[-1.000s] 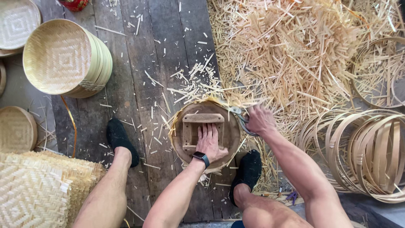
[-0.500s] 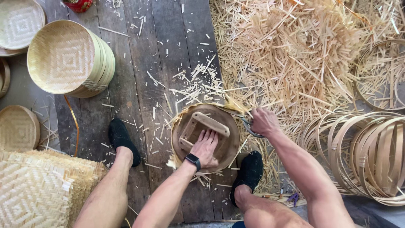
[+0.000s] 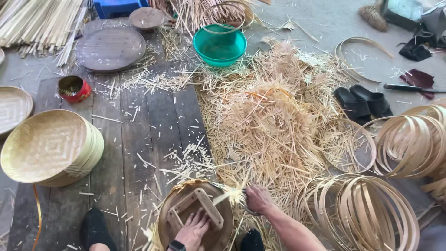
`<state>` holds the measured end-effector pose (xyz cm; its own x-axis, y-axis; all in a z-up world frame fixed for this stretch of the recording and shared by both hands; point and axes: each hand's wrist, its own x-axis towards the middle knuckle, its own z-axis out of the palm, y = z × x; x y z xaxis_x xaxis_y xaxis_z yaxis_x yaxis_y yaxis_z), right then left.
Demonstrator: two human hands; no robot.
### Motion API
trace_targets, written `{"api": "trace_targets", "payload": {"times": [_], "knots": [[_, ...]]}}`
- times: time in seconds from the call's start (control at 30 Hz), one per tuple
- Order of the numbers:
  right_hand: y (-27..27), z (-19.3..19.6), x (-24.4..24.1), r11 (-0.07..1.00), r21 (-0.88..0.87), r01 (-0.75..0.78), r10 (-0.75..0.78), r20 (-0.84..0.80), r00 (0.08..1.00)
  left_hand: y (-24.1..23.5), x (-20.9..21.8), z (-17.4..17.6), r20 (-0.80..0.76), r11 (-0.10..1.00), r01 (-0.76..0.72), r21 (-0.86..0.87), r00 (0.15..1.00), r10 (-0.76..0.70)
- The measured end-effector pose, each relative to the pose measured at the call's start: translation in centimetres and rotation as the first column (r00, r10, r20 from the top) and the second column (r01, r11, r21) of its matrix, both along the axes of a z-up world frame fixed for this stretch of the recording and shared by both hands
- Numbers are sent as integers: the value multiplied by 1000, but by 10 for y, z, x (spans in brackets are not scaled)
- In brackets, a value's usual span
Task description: The person sits on the floor and repeatedly places a woven bamboo mat into a circular wooden mold, then uses shears to trim the excess mat around the rim. The person stacks finished baskets and continues the process with additional mats.
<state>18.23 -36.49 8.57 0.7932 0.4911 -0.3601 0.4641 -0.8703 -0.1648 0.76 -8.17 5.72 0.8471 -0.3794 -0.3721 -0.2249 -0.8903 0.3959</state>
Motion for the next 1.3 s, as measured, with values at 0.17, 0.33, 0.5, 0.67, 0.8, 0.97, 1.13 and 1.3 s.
{"api": "trace_targets", "payload": {"times": [0.17,0.33,0.5,0.67,0.8,0.97,1.13,1.3], "knots": [[-11,6,-6,998,-37,49,-51,-53,997,-59,12,-7,162,640,-689,-341,627,762],[12,43,-10,999,-21,40,-40,22,999,-90,32,-11,137,471,-825,-312,452,881],[19,45,-24,992,-122,13,-20,-53,998,-86,32,2,106,489,-842,-229,478,872],[38,0,-20,997,-46,62,-58,85,995,-87,22,13,74,617,-740,-268,622,779],[6,-20,1,1000,-18,16,-16,-34,999,-69,16,15,28,713,-672,-202,723,690],[1,-25,-5,997,-73,29,-30,-4,1000,-65,11,12,78,737,-617,-275,750,657],[41,-16,0,996,59,-66,54,183,982,-60,10,10,34,753,-614,-236,770,638],[-1,-12,0,996,-87,-4,-4,-86,996,-40,3,2,49,873,-418,-252,895,443]]}}
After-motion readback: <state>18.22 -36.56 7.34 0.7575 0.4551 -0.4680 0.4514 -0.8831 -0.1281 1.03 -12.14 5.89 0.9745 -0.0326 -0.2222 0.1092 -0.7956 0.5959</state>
